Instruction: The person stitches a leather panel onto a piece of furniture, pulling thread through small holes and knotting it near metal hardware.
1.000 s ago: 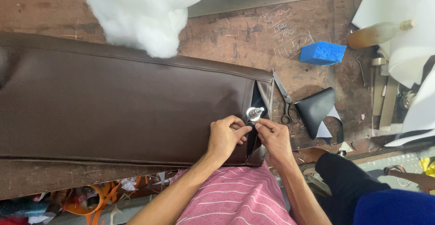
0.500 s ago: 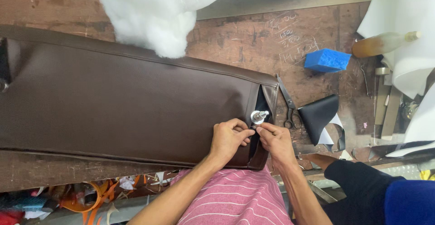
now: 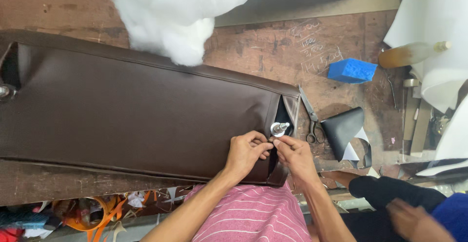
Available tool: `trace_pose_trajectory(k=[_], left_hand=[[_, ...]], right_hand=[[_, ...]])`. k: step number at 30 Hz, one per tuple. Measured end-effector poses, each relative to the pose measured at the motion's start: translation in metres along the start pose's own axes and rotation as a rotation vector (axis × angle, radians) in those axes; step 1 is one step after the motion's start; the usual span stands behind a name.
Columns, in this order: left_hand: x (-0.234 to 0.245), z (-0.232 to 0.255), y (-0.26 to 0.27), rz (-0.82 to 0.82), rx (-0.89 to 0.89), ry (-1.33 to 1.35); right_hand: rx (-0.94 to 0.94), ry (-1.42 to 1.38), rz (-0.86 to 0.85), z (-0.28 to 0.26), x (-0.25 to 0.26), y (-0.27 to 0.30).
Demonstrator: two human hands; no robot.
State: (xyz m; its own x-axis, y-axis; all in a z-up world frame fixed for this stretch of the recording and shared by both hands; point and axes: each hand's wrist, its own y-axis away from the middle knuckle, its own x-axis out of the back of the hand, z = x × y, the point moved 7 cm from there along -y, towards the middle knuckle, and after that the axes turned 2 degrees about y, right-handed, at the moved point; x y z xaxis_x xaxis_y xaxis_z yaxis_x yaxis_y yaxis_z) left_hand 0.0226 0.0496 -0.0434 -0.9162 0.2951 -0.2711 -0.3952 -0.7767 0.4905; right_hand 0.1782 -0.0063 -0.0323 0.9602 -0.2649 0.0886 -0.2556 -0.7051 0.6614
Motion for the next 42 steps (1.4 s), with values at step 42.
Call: trace_pose_trajectory(k=[42], left_hand=[[-0.021,0.099,0.033,-0.395,-1.064,-0.723]], right_hand=[[0.162,0.082,0.106,0.005,0.036,0.004]])
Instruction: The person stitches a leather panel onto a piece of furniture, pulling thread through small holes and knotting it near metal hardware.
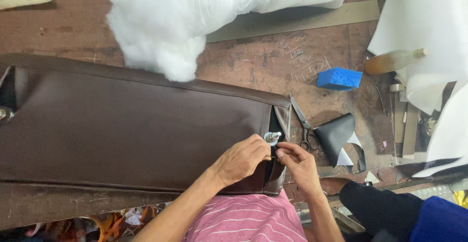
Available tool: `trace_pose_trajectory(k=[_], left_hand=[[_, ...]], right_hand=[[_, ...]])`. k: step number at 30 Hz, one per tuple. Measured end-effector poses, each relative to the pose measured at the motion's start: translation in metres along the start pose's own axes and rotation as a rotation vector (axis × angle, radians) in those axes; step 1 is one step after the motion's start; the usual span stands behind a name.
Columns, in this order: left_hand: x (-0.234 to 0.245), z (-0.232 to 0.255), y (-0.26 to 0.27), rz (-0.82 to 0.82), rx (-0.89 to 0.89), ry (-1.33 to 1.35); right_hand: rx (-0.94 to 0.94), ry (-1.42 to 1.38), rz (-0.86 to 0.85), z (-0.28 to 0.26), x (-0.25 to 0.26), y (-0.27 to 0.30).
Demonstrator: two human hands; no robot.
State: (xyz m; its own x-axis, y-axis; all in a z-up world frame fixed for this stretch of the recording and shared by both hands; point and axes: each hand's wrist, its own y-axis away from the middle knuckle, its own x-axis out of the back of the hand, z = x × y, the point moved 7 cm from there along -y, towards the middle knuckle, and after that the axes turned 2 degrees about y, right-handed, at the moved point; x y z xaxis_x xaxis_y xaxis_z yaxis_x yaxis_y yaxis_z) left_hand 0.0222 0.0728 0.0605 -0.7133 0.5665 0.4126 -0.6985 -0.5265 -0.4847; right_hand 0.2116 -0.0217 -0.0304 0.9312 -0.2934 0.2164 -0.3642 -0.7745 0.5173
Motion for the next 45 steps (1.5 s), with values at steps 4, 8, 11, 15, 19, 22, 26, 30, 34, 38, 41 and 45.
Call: trace_pose_trajectory(k=[4,8,11,15,19,22,26,30,34,38,41,45], left_hand=[[0.004,-0.002,-0.006,-0.025,0.378,0.275],[0.003,0.032,0.008,-0.004,0.592,0.528],[-0.008,0.053,0.017,0.002,0.735,0.776],[-0.010,0.060,0.017,0.126,0.844,0.962],[-0.013,0.070,0.007,0.228,0.747,0.821],[-0.023,0.062,0.005,0.160,0.889,0.850],[-0.014,0.040,0.007,0.137,0.955,0.724],[0.026,-0.013,0.011,0.149,0.799,0.114],[0.034,-0.048,0.019,0.140,0.649,-0.181],[0.029,-0.069,0.034,0.155,0.745,-0.047],[0.028,-0.068,0.038,0.190,0.748,-0.025],[0.029,-0.068,0.037,0.223,0.768,-0.008]], right_hand=[[-0.008,-0.004,-0.039,-0.003,0.001,0.003],[0.059,0.137,0.004,-0.019,0.003,0.012],[0.180,0.186,0.094,-0.044,0.001,0.033],[0.543,0.443,-0.033,-0.093,0.003,0.084],[0.728,0.280,-0.220,-0.092,0.005,0.114],[0.747,0.177,-0.181,-0.071,0.021,0.112],[0.591,-0.727,0.090,-0.032,0.104,0.102],[0.496,-1.002,0.294,-0.009,0.191,0.091],[0.379,-1.101,0.334,0.013,0.202,0.061],[0.296,-1.067,0.428,0.016,0.210,0.038],[0.411,-1.015,0.407,0.003,0.241,0.032],[0.548,-1.219,0.383,0.000,0.328,0.053]])
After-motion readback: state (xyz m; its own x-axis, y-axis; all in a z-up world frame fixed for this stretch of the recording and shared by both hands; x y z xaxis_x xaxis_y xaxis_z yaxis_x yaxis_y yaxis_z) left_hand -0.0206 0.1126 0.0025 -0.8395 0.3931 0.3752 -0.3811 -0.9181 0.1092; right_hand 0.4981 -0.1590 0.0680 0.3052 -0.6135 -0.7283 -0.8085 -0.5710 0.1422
